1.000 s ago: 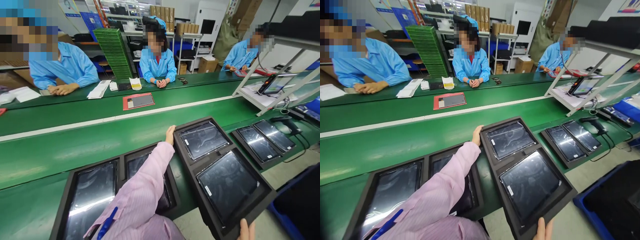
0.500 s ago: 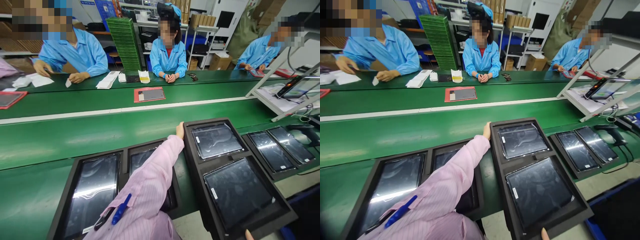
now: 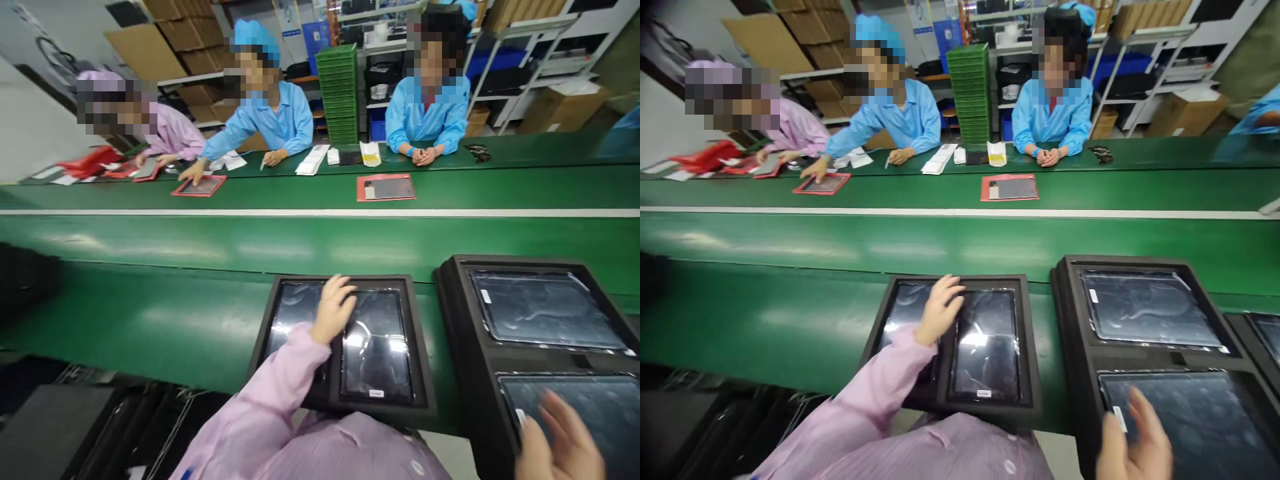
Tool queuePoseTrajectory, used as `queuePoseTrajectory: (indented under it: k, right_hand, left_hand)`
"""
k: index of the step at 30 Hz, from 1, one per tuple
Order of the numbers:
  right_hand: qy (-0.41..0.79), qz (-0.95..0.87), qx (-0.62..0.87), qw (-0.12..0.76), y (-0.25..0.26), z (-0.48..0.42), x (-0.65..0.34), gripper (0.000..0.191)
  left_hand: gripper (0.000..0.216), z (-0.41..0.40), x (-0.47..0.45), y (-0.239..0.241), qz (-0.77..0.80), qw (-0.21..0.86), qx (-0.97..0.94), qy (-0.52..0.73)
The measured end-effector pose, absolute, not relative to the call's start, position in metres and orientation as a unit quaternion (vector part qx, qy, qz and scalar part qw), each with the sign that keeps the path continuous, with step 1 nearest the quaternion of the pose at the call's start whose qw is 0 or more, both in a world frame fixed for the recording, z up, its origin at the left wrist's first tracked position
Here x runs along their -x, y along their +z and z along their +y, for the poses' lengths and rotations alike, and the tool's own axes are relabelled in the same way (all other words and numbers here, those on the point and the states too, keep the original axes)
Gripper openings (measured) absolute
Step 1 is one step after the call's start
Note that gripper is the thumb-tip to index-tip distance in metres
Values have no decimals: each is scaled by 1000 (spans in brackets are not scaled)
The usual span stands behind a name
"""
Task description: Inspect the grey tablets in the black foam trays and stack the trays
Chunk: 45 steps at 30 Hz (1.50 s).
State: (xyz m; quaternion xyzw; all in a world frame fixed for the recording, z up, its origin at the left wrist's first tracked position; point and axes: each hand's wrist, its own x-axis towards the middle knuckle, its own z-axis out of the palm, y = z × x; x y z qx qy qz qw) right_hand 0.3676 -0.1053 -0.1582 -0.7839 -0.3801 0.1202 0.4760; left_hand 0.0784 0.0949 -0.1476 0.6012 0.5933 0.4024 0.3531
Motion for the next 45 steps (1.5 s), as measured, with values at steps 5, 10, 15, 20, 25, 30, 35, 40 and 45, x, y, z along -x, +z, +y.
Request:
queuePoseTrajectory:
  k: [5,10,15,20,25,30,35,40,45]
  right_hand:
    - [136,-687,587,406,-163,19,-273,30]
    - [108,-790,549,249,-196,106,-177,19]
    - [74,-771,603,189,-216,135,-131,16]
    - [78,-765,609,194,-215,137,-127,19]
    - [141,-755,625,139,-203,140,-125,6]
    - [136,-750,631,143,-192,136,-113,12]
    - [255,-915,297,95,-157,51,-101,26]
    - [475,-801,193,308,-138,-10,-126,31]
    - [243,-882,319,247,-181,-1,-161,32]
  left_hand:
    - [44,42,75,-176,811,271,-415,311]
    - [43,3,98,-205,802,394,-381,238]
    - [51,-5,99,-213,789,429,-380,220]
    - [63,-7,99,-215,776,461,-369,223]
    - [76,-5,101,-212,767,488,-359,214]
    - [89,4,103,-210,756,506,-350,223]
    - [82,-1,106,-214,744,454,-406,275]
    - [25,-15,118,-221,684,494,-454,285]
    - [23,7,120,-223,703,460,-472,268]
